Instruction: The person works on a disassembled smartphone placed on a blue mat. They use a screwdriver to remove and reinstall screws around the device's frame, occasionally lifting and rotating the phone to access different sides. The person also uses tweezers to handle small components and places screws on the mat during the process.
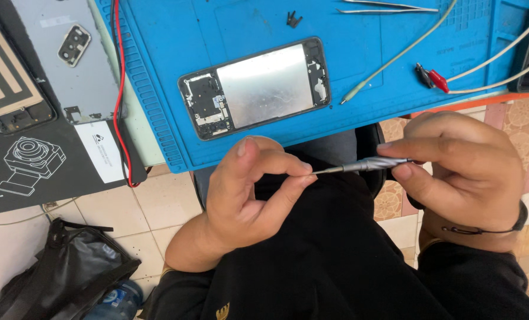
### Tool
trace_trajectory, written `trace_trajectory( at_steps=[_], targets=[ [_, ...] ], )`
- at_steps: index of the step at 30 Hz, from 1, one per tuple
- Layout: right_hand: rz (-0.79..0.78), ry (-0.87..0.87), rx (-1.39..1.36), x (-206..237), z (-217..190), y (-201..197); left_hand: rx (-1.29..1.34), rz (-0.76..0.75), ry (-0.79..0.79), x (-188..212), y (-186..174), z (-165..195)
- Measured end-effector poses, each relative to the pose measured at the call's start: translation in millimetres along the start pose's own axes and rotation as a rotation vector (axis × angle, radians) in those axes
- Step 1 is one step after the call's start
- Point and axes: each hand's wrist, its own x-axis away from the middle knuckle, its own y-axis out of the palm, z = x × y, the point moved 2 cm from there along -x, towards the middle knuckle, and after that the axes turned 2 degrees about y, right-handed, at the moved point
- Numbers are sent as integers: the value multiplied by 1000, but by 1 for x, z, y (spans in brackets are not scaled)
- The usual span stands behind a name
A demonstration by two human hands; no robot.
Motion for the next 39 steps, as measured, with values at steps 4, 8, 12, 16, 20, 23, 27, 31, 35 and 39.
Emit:
trace_trajectory(
  at_steps=[4, 8, 12, 16, 20, 23, 27, 31, 35, 39],
  targets=[
    [49, -61, -34, 6, 4, 0, 26, -8, -2, -2, 4, 2],
    [55, -68, -76, 9, 7, 0, -28, 2, 26, -4, 6, 4],
    [88, -17, -133, 10, 6, 4, -75, 7, 50, -3, 8, 5],
    [79, 16, -156, 9, 6, 5, -115, -14, 72, -1, 8, 4],
    [8, 20, -231, 11, 12, 3, -100, -29, 99, 0, 10, 4],
    [-6, -25, -223, 13, 20, 1, -94, -53, 85, -4, 11, 5],
    [-7, -118, -204, 12, 36, -13, -190, -86, 85, -19, 0, 10],
    [11, -71, -8, 19, 48, -44, -573, -337, 62, -42, -12, 11],
    [92, 64, 253, 30, 44, -56, -712, -558, 171, -67, -11, -9],
    [35, 165, 337, 14, 40, -65, -825, -670, 311, -83, -8, -31]
  ],
)
